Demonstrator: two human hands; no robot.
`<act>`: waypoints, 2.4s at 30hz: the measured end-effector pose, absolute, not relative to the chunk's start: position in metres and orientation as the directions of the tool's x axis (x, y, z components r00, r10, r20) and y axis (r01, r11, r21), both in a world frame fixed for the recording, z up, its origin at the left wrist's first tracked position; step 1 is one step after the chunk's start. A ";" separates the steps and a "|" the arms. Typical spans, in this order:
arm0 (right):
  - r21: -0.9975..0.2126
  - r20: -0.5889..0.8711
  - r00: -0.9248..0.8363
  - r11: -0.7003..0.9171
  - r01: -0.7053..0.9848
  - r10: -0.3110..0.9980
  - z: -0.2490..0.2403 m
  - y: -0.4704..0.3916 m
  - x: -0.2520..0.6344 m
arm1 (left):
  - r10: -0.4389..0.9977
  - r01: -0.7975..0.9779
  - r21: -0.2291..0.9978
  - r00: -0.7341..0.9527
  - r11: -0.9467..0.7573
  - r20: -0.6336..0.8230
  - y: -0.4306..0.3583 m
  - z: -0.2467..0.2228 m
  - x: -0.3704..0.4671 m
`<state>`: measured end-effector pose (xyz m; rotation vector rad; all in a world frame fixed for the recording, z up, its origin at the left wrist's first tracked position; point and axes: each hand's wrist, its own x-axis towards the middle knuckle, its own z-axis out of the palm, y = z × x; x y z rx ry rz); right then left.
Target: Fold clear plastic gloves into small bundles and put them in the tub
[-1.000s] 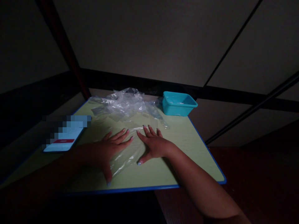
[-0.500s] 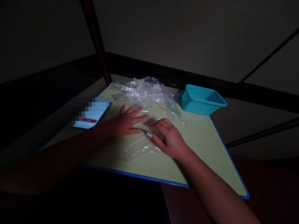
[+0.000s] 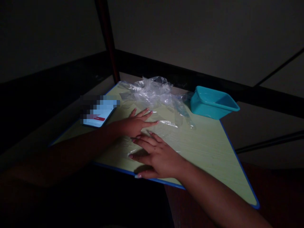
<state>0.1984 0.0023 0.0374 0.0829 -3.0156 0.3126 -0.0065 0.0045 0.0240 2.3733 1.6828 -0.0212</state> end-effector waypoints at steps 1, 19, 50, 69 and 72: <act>-0.208 0.110 -0.993 0.976 -0.070 -0.048 0.037 0.001 0.198 | 0.930 0.933 0.183 0.338 -0.310 -0.146 0.004 0.024 -0.006; -0.253 0.204 -0.966 0.945 -0.208 -0.158 0.046 0.003 0.201 | 0.941 0.932 0.209 0.321 -0.295 -0.104 0.005 0.017 -0.009; -0.621 0.210 -0.977 0.769 -0.152 -0.023 0.034 0.002 0.195 | 0.943 0.931 0.218 0.319 -0.292 -0.098 0.003 0.017 -0.009; -0.930 0.263 -0.666 0.367 0.017 0.698 0.033 0.059 0.212 | 0.944 0.966 0.067 0.229 -0.251 0.239 0.005 0.016 -0.015; -0.776 0.388 -0.505 0.569 0.272 0.771 0.025 0.081 0.215 | 0.931 0.965 0.091 0.210 -0.247 0.299 0.009 0.013 -0.018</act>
